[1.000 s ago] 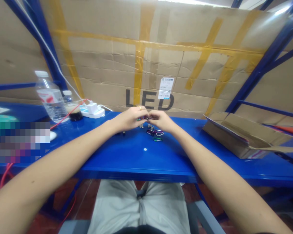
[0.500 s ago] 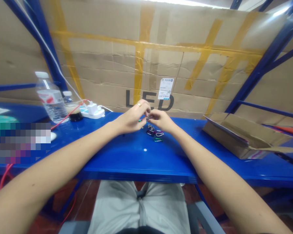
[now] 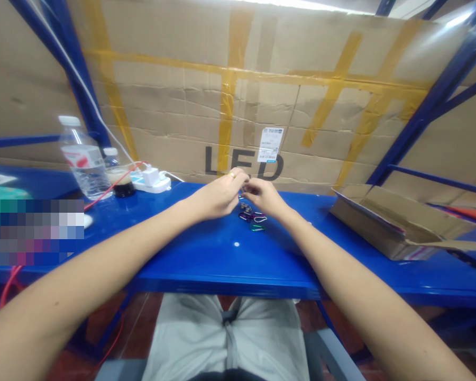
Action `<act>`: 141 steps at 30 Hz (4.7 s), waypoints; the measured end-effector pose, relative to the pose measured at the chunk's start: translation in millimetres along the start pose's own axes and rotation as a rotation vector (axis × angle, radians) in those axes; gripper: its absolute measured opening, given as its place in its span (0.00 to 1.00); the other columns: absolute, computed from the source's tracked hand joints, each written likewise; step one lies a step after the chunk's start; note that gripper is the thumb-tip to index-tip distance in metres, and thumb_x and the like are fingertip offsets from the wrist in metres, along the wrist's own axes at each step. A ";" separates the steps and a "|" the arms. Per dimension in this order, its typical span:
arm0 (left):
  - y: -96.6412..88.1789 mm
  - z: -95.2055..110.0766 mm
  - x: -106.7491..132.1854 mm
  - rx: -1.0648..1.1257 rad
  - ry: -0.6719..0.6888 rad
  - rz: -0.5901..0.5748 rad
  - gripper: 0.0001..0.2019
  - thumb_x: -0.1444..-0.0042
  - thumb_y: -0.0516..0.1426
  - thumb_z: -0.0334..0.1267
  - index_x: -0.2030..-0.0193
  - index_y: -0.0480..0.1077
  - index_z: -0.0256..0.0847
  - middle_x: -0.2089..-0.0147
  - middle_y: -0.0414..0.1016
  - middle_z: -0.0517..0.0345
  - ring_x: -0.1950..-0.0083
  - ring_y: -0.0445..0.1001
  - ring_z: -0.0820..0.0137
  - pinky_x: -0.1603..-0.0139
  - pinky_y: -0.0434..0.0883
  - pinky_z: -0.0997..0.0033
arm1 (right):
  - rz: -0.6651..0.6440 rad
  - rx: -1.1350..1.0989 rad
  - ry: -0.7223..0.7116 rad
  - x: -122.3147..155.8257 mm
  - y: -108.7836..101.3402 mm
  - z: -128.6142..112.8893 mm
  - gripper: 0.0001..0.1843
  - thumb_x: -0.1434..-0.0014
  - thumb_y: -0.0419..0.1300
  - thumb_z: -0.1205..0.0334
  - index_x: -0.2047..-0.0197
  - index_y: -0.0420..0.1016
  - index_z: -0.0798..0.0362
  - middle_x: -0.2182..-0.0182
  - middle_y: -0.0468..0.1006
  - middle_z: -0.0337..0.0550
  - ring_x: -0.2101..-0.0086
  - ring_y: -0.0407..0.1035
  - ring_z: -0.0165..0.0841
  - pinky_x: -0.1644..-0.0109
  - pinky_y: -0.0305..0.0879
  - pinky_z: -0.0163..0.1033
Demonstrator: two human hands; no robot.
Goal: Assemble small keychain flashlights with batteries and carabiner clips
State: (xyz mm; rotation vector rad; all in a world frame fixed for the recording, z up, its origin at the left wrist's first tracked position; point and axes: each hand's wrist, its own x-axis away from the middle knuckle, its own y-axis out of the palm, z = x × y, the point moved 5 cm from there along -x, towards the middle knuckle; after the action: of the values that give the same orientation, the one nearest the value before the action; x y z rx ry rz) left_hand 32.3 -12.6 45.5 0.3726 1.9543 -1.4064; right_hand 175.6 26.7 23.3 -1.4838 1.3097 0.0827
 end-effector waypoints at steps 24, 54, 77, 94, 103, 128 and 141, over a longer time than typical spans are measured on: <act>30.6 -47.1 25.7 -0.033 -0.280 -0.372 0.14 0.41 0.51 0.32 0.58 0.78 0.39 0.61 0.75 0.48 0.59 0.73 0.63 0.57 0.68 0.64 | -0.224 -0.352 0.278 0.1 13.3 9.7 0.09 0.52 0.67 0.62 0.67 0.75 0.56 0.73 0.78 0.41 0.70 0.72 0.33 0.63 0.67 0.40; 47.6 -56.2 38.2 0.261 -0.630 -0.591 0.05 0.51 0.58 0.31 0.67 0.75 0.38 0.69 0.78 0.57 0.67 0.74 0.68 0.67 0.64 0.73 | -0.247 -0.088 0.073 2.3 11.0 -3.1 0.09 0.50 0.61 0.71 0.65 0.80 0.54 0.69 0.80 0.40 0.67 0.73 0.32 0.61 0.66 0.37; 8.9 -26.2 11.5 0.223 -0.233 0.005 0.05 0.41 0.58 0.32 0.58 0.73 0.38 0.63 0.79 0.56 0.64 0.75 0.72 0.60 0.72 0.70 | -0.207 -0.062 0.108 1.3 9.1 1.4 0.06 0.50 0.58 0.73 0.70 0.74 0.55 0.73 0.76 0.38 0.70 0.68 0.30 0.65 0.62 0.36; 14.8 -31.9 14.4 0.059 -0.300 -0.065 0.09 0.38 0.53 0.33 0.55 0.73 0.37 0.58 0.79 0.50 0.58 0.76 0.66 0.55 0.71 0.65 | -0.167 -0.039 0.117 -0.2 6.5 8.2 0.08 0.50 0.60 0.71 0.65 0.78 0.56 0.70 0.79 0.42 0.68 0.70 0.32 0.62 0.64 0.38; 51.1 -37.8 34.8 -0.070 -0.368 -0.548 0.14 0.39 0.50 0.35 0.60 0.77 0.41 0.57 0.79 0.48 0.56 0.76 0.60 0.56 0.69 0.64 | -0.136 -0.037 0.138 -1.6 4.3 16.7 0.09 0.50 0.60 0.72 0.65 0.78 0.56 0.69 0.79 0.41 0.67 0.71 0.32 0.61 0.66 0.36; 48.5 -48.9 37.6 0.292 -0.616 -0.604 0.03 0.49 0.60 0.31 0.68 0.75 0.39 0.66 0.80 0.57 0.64 0.75 0.68 0.64 0.65 0.72 | -0.158 -0.010 0.156 -0.8 4.5 11.0 0.08 0.50 0.61 0.72 0.65 0.79 0.56 0.70 0.79 0.41 0.68 0.71 0.32 0.62 0.65 0.37; 14.3 -46.7 17.6 0.220 -0.419 -0.055 0.05 0.40 0.59 0.36 0.61 0.75 0.39 0.62 0.79 0.55 0.61 0.75 0.69 0.57 0.68 0.69 | -0.206 -0.019 0.152 0.8 6.6 7.1 0.09 0.50 0.60 0.72 0.65 0.78 0.56 0.71 0.79 0.40 0.69 0.70 0.31 0.62 0.64 0.36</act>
State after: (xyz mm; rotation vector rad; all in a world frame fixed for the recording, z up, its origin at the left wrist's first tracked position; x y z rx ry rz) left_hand 11.0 32.7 31.5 0.1087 1.4878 -1.5936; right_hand 175.1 32.7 15.6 -1.6591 1.2705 -0.1541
